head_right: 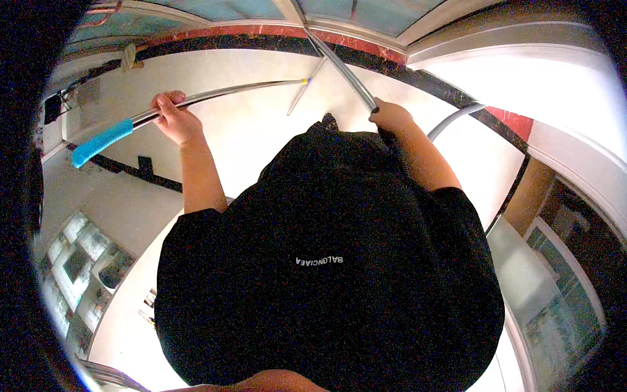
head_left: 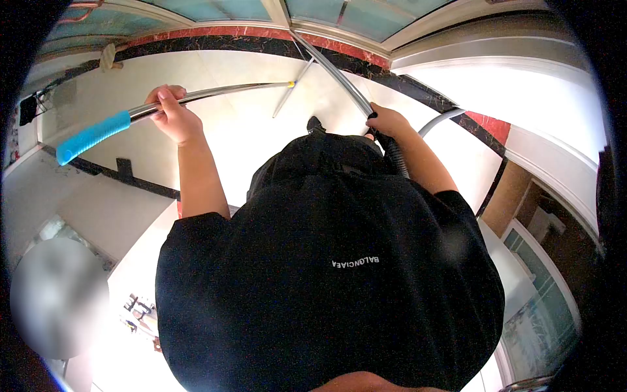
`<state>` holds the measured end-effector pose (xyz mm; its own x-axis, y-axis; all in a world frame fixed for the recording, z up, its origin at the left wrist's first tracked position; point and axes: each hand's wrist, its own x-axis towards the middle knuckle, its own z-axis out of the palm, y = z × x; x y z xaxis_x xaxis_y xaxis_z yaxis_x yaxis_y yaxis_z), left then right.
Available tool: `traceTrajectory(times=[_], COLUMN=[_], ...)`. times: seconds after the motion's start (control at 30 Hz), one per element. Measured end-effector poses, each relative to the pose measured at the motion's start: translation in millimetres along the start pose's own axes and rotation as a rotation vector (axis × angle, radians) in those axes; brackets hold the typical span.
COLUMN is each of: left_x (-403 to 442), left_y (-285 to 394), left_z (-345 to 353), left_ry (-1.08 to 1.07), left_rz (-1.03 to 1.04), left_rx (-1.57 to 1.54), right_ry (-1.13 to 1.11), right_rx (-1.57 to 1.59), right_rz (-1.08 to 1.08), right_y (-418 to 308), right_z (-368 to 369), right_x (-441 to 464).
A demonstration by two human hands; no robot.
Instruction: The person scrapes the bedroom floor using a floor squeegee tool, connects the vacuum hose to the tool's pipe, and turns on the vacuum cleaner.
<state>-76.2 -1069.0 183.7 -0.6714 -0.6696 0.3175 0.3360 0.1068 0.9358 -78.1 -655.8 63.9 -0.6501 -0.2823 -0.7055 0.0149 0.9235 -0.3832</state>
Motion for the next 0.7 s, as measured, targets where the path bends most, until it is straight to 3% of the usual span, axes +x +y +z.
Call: traceTrajectory(times=[0.1,0.23,0.43,0.7], left_x=[0.0,-2.7,-2.3,12.8], left_y=[1.2,0.2,1.3,-4.6], left_z=[0.4,-0.4,1.5,5.0], left_ry=[0.018,-0.019,-0.012,0.025], left_rz=[-0.010,0.015,-0.001,0.031], left_rx=[0.018,-0.042,0.043,0.067], right_ry=[-0.121,-0.082,-0.084,-0.113], right_rx=[-0.021,-0.161,-0.075,0.180], right_rz=[0.087,0.078,0.139,0.463], right_y=[-11.9,-4.5,38.5,88.0], right_z=[-4.5,4.0,13.3,43.1], right_x=[6.1,-3.8,-41.3,-129.3])
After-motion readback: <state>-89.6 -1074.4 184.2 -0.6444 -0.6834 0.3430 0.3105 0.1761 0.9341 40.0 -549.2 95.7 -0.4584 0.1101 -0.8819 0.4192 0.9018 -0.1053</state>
